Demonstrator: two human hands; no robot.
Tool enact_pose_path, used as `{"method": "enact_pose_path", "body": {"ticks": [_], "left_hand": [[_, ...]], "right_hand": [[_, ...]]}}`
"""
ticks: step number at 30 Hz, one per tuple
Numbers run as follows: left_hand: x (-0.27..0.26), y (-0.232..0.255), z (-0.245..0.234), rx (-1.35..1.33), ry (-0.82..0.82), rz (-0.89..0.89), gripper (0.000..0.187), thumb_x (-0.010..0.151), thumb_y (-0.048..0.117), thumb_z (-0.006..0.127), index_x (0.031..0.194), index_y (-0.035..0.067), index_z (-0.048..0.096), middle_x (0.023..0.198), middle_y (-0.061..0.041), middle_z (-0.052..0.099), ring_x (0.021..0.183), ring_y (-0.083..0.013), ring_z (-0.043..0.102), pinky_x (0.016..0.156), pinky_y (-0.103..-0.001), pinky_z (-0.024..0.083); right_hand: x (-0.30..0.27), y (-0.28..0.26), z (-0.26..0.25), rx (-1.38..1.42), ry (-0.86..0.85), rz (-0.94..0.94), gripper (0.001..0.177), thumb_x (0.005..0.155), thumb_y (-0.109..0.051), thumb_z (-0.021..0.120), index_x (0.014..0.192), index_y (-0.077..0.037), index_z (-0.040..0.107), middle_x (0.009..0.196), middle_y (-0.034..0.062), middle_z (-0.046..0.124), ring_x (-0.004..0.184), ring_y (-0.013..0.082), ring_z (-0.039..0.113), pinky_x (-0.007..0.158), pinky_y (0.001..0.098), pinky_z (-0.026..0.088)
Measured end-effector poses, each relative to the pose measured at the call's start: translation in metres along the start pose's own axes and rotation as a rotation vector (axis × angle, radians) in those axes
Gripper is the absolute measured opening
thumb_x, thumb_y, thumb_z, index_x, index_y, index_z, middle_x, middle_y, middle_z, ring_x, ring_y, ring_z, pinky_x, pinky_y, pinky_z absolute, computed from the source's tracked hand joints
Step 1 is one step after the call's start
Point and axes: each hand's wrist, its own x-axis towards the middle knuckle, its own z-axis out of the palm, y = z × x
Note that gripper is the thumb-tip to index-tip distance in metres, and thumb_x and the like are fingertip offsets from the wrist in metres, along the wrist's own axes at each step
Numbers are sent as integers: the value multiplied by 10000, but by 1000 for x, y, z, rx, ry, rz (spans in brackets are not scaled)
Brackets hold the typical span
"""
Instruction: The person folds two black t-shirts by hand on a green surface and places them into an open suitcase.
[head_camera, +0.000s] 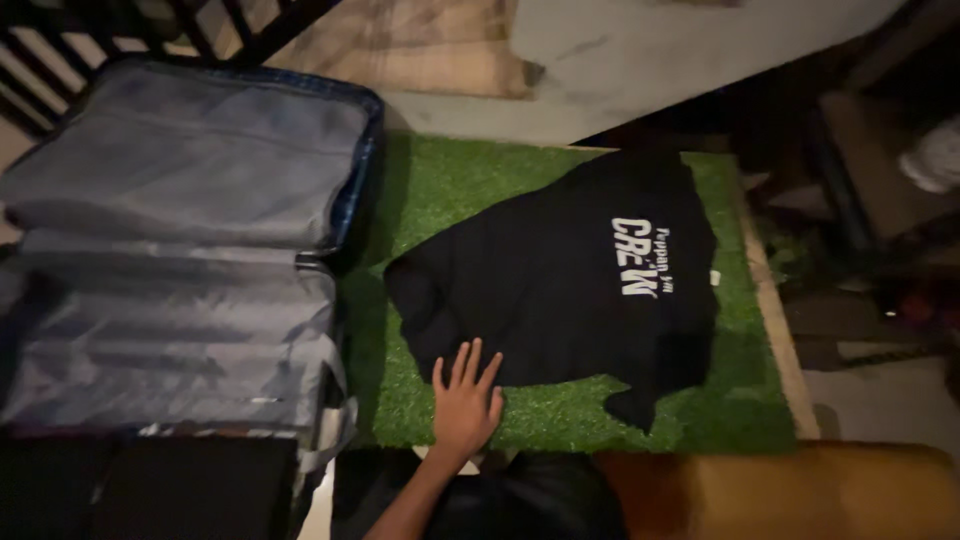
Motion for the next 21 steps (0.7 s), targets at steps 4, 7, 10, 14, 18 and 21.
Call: {"method": "enact_pose_path", "body": {"ticks": [4,7,10,14,18,21], "left_hand": [[2,4,-9,-37,-44,-35,576,868,246,633,1434,166,565,1606,-149,387,1477,-308,335,1157,-598,216],[12,-3,-11,-58,-118,-68,622,799,180,715,1401,111,575,1536,-144,439,1443,-326,365,1112,-580,253],[15,-11,-10,-124,-33,-103,628,727,10,716,1343,94,624,1463,-116,563,1343,-301,478,1064,-519,332],[19,-24,-20,-238,140,-126,529,735,-85,667,1231,98,676,1251,-88,693,1220,-289,602,1081,-463,387],[23,-27,-59,-375,242,-193,470,762,-92,646,1206,62,675,1189,-152,683,1161,-378,614,1012,-458,470],[26,-26,-98,-406,85,-174,387,811,-38,667,1181,75,663,1158,-136,713,1112,-355,677,917,-428,545]], "right_hand": [[-5,13,-7,-94,53,-73,642,919,-99,639,1544,-120,496,1608,132,528,1550,268,485,1272,488,382],[9,67,-21,-476,-2,123,758,832,-102,694,1550,-126,452,1621,124,494,1573,296,397,1291,507,313],[-10,126,-24,-742,-209,499,1006,731,-236,817,1584,-63,312,1662,254,284,1526,416,238,1176,684,104],[-77,204,-40,-951,-22,760,706,878,-286,775,1486,-127,455,1560,169,422,1446,345,362,1134,708,202],[-140,234,-74,-1021,93,880,670,738,-89,773,1389,-158,630,1510,93,546,1410,271,475,1134,589,337],[-169,234,-98,-951,343,776,553,726,-12,716,1261,-152,726,1385,92,670,1307,298,573,1081,515,456]]}}
